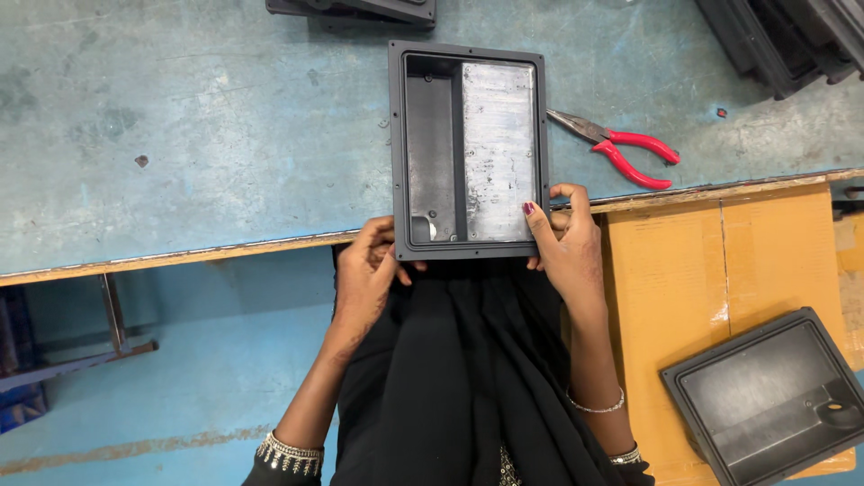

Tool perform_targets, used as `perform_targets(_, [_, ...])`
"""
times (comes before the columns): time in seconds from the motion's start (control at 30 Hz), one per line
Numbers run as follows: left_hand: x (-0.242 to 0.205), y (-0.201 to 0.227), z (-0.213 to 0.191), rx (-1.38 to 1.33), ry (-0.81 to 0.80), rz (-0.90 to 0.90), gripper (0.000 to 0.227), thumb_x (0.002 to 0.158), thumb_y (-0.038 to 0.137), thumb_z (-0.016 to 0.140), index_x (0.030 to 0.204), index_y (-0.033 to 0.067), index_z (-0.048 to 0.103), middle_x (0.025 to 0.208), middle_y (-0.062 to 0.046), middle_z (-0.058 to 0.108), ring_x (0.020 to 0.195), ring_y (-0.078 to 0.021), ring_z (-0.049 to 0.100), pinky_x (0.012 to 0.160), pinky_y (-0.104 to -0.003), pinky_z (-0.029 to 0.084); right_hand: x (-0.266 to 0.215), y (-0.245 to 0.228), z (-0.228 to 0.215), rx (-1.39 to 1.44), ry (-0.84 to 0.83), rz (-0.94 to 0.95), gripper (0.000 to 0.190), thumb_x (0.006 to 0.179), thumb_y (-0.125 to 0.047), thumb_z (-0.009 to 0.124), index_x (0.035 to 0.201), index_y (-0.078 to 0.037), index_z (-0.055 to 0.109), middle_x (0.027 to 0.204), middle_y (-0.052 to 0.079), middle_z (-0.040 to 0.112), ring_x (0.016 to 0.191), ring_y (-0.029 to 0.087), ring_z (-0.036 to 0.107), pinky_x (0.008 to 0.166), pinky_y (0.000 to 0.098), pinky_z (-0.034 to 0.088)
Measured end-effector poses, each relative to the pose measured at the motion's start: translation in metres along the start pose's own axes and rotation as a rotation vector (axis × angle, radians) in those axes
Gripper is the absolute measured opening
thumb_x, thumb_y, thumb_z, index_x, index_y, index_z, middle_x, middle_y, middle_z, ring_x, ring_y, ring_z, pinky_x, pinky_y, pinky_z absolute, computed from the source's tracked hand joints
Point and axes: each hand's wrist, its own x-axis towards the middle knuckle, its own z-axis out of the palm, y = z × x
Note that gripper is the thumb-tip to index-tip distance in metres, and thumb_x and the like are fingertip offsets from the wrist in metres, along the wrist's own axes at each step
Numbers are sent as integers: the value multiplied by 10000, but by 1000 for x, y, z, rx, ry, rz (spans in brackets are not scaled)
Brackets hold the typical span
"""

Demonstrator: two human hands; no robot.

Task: The person uses red-handled pliers to press small white components into a black rectangular housing on a workbench. The person repeatedly positions and presses the components into place, then sets the housing aside.

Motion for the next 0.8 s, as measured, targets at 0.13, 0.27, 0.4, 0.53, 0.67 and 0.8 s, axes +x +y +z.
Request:
perform_targets(0.13, [2,-11,-4,-91,118,-41,244,981,-41,649,1222,-68,670,987,-107,745,804,-136,702,693,-260,589,0,-1,-1,29,-9,-23,391,970,-264,695,1214,-26,503,669,57,663,459,86,548,405,255,462])
perform_targets(0.27, [1,-18,-9,-276,56,8,291,951,-42,677,1239,-75,650,1132,-76,712,1042,-128,692,948,-259,553,0,3,0,40,9,-38,390,968,-261,697,1214,-27,504,686,57,677,465,81,552,408,252,465])
perform_targets(0.4, [-3,-15,-11,-491,21,-74,340,930,-11,666,1262,-69,627,1160,-58,724,1079,-130,692,993,-277,539,-1,9,3,107,27,-74,388,976,-259,699,1218,-24,506,696,62,672,476,71,540,413,247,461])
perform_targets(0.53, [-4,-12,-3,-326,67,-28,332,961,-9,677,1282,-77,629,1123,-79,730,1031,-123,692,959,-260,548,-1,12,5,108,38,-89,379,989,-265,692,1211,-21,505,682,62,681,467,65,544,410,241,463])
perform_targets(0.67, [-2,-7,6,-46,154,-44,282,992,26,657,1258,-65,666,991,-116,758,840,-130,718,776,-247,589,-1,14,7,122,45,-93,374,988,-266,689,1205,-22,505,697,52,690,465,63,535,404,242,462])
perform_targets(0.8, [-2,-1,2,-20,113,27,255,959,4,693,1205,-63,693,1054,-81,696,819,-104,681,659,-221,564,-2,14,8,114,60,-107,368,993,-270,689,1209,-27,516,696,58,690,483,62,549,415,241,478])
